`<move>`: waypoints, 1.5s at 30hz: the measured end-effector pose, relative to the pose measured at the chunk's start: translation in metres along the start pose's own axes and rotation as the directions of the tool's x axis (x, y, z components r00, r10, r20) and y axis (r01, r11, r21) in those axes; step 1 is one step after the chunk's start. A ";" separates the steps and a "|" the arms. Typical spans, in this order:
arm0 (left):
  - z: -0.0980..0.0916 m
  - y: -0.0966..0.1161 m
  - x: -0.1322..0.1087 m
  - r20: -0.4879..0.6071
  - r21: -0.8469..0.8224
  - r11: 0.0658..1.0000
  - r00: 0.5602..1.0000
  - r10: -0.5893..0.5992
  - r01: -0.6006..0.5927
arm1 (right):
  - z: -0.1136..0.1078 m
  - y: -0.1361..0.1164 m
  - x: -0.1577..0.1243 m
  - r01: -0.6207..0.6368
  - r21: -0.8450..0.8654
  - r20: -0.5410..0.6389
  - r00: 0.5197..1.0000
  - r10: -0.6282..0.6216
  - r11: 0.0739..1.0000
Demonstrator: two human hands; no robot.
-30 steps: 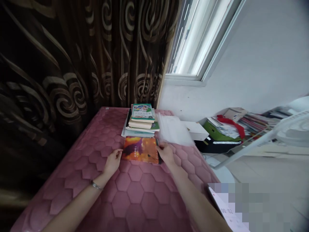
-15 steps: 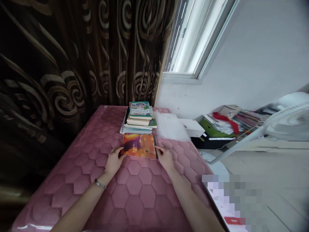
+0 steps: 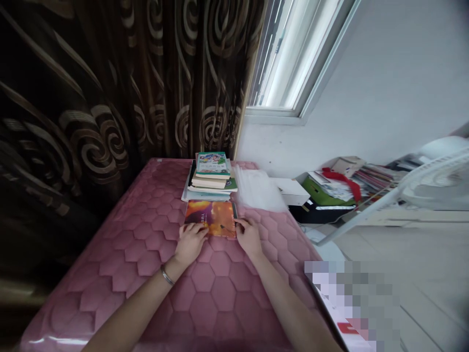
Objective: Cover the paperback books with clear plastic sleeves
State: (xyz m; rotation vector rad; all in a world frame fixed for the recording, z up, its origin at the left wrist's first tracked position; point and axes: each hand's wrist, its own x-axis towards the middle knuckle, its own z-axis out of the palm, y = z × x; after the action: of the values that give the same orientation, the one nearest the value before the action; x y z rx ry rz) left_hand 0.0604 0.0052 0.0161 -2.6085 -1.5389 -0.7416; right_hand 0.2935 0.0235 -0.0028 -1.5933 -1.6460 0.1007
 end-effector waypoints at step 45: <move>-0.012 -0.025 -0.005 -0.021 0.066 0.998 1.000 0.018 -0.017 | -0.018 0.000 -0.015 0.337 -0.113 0.182 0.932 -0.314 0.935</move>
State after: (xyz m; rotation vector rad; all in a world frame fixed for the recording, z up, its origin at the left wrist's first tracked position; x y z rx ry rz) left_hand 0.0330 0.0111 0.0193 -2.5547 -1.5062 -0.7028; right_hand 0.3017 0.0019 0.0016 -1.4196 -2.0649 -0.0650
